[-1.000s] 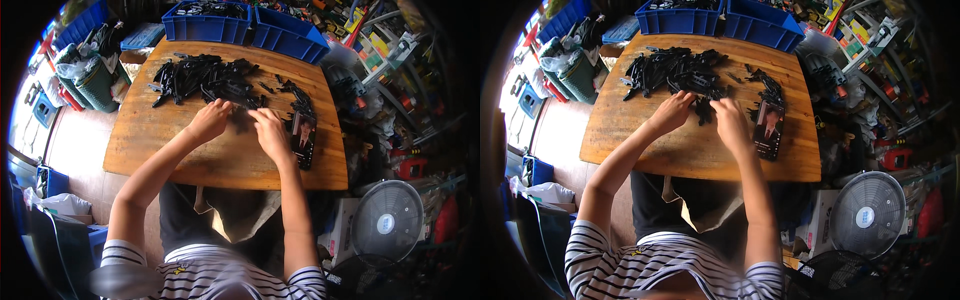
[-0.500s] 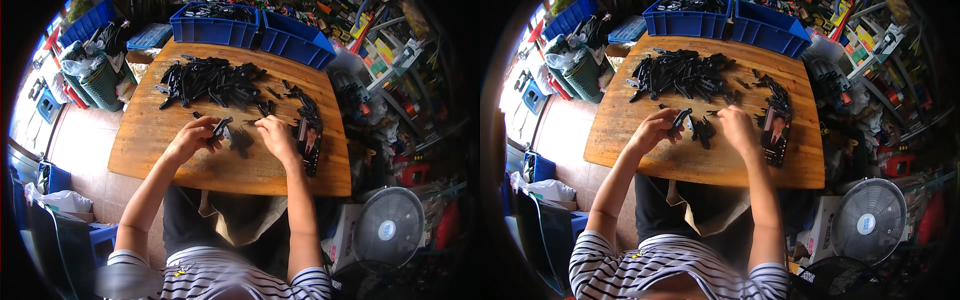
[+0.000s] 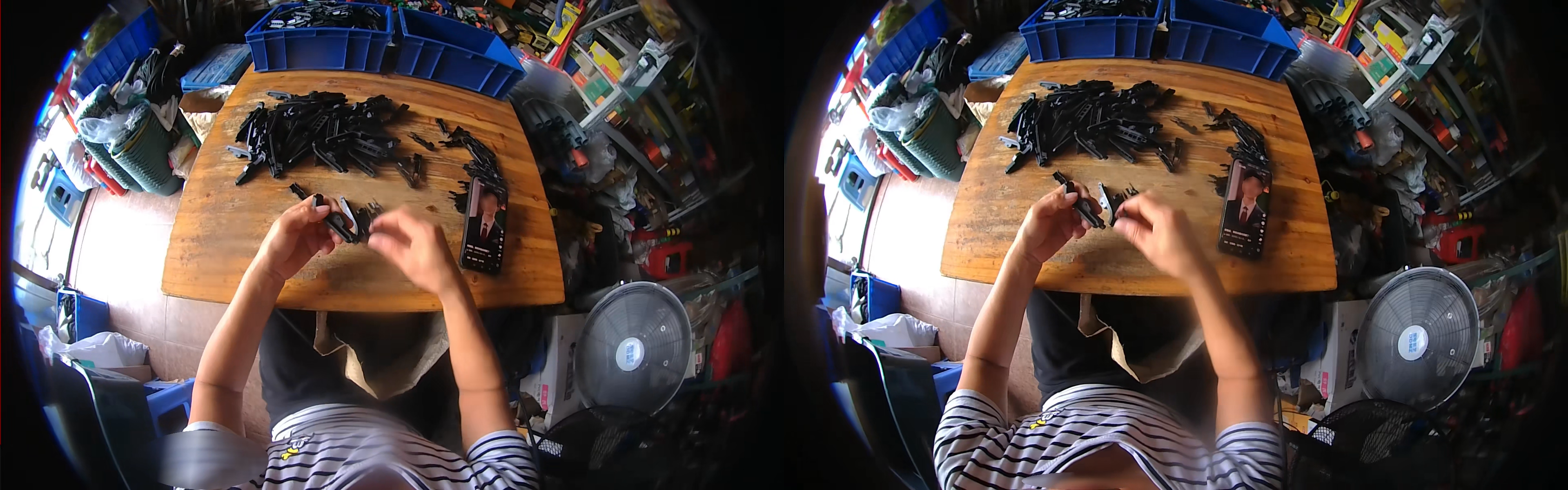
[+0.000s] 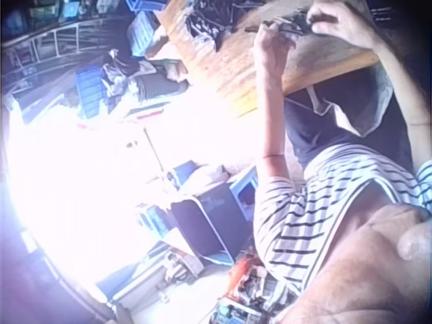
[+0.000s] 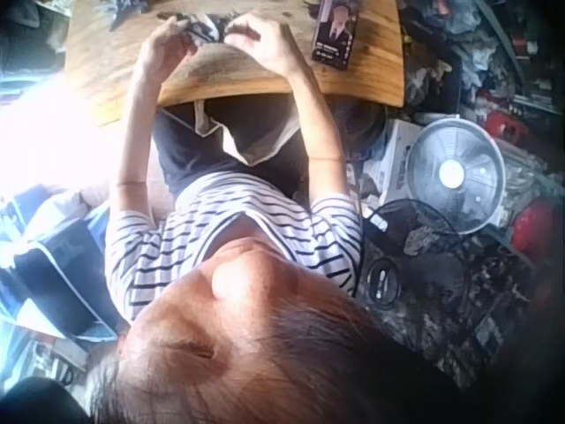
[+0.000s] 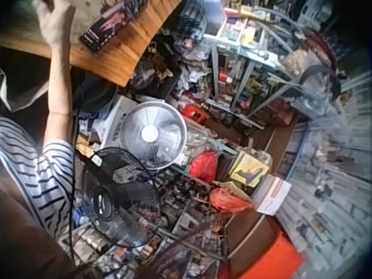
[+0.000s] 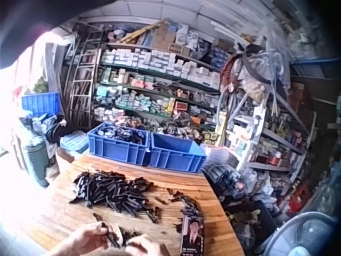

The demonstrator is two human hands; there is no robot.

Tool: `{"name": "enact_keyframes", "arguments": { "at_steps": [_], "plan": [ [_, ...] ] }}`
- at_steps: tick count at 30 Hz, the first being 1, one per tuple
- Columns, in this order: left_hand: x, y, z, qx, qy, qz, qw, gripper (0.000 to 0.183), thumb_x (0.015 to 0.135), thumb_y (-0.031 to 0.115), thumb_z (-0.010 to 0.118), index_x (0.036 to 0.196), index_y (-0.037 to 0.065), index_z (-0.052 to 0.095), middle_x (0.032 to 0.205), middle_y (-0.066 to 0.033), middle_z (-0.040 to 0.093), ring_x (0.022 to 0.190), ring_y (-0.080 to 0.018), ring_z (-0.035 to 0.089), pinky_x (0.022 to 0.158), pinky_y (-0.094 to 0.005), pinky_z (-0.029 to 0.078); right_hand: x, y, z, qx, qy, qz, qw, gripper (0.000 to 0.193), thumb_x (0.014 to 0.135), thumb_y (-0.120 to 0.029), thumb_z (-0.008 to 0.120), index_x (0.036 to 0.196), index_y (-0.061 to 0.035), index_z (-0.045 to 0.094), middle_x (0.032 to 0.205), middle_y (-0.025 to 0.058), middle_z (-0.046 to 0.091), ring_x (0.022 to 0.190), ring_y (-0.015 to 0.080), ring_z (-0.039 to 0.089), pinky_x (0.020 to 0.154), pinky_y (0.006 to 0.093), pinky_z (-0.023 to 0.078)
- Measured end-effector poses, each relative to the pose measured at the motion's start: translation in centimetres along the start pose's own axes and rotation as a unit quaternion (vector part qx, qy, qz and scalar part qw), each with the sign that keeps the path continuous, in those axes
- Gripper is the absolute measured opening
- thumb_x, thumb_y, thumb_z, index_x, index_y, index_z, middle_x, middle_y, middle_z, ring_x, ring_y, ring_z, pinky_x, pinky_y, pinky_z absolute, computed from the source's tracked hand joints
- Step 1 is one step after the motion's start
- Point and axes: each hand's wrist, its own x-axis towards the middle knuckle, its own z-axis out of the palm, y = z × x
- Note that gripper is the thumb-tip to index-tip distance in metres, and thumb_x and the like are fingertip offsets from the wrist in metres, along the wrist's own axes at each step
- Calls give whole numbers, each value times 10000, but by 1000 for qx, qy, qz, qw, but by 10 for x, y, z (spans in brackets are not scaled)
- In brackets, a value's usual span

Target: The person sorts small black plastic mechanical parts by hand, organizing them into separate piles or a bag on a wooden table.

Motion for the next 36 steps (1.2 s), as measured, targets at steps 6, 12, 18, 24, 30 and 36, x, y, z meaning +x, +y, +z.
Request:
{"name": "enact_keyframes", "arguments": {
  "at_steps": [6, 12, 18, 24, 30, 36],
  "plan": [
    [0, -14, 25, -8, -18, -37, 999, 191, 890, 53, 533, 1076, 9, 522, 950, -123, 624, 780, -192, 631, 668, -284, 531, -43, -25, 15, 222, 24, -25, 974, 191, 842, -129, 686, 952, 0, 598, 896, 52, 637, 818, 101, 608, 724, 235, 492],
    [-13, -24, 42, 100, -36, -134, 985, 297, 857, 100, 557, 1135, 10, 503, 881, -110, 625, 712, -151, 611, 590, -252, 487, -47, -15, -3, 338, 90, -20, 937, 180, 873, -102, 643, 994, 15, 581, 959, 87, 617, 869, 133, 595, 760, 252, 480],
    [-11, -37, 48, 142, -64, -102, 982, 190, 813, 50, 544, 995, 54, 491, 758, -46, 553, 559, -101, 539, 463, -222, 412, -57, -12, 5, 280, 76, -29, 957, 144, 852, -88, 662, 943, 10, 608, 914, 77, 608, 838, 132, 599, 720, 256, 492],
    [-19, -48, 53, 417, -63, 17, 907, 226, 893, 68, 556, 1103, 11, 493, 904, -71, 563, 776, -80, 507, 655, -237, 440, -61, -9, 2, 233, 135, 16, 963, 154, 819, -79, 697, 927, 16, 640, 900, 65, 609, 810, 129, 595, 722, 243, 480],
    [-20, -46, 58, 506, -80, -2, 859, 284, 886, 115, 584, 1120, -23, 502, 930, -112, 566, 843, -139, 507, 780, -305, 431, -73, -5, 0, 226, 143, 69, 961, 160, 807, -86, 711, 932, 1, 664, 884, 58, 626, 812, 128, 582, 733, 243, 456],
    [-23, -51, 67, 546, -78, 46, 833, 337, 892, 203, 589, 1119, -18, 474, 831, -205, 580, 781, -294, 593, 701, -377, 452, -79, -3, -1, 159, 175, 87, 968, 174, 799, -106, 720, 939, -12, 678, 852, 43, 645, 795, 110, 578, 727, 238, 446]
  ]
}}
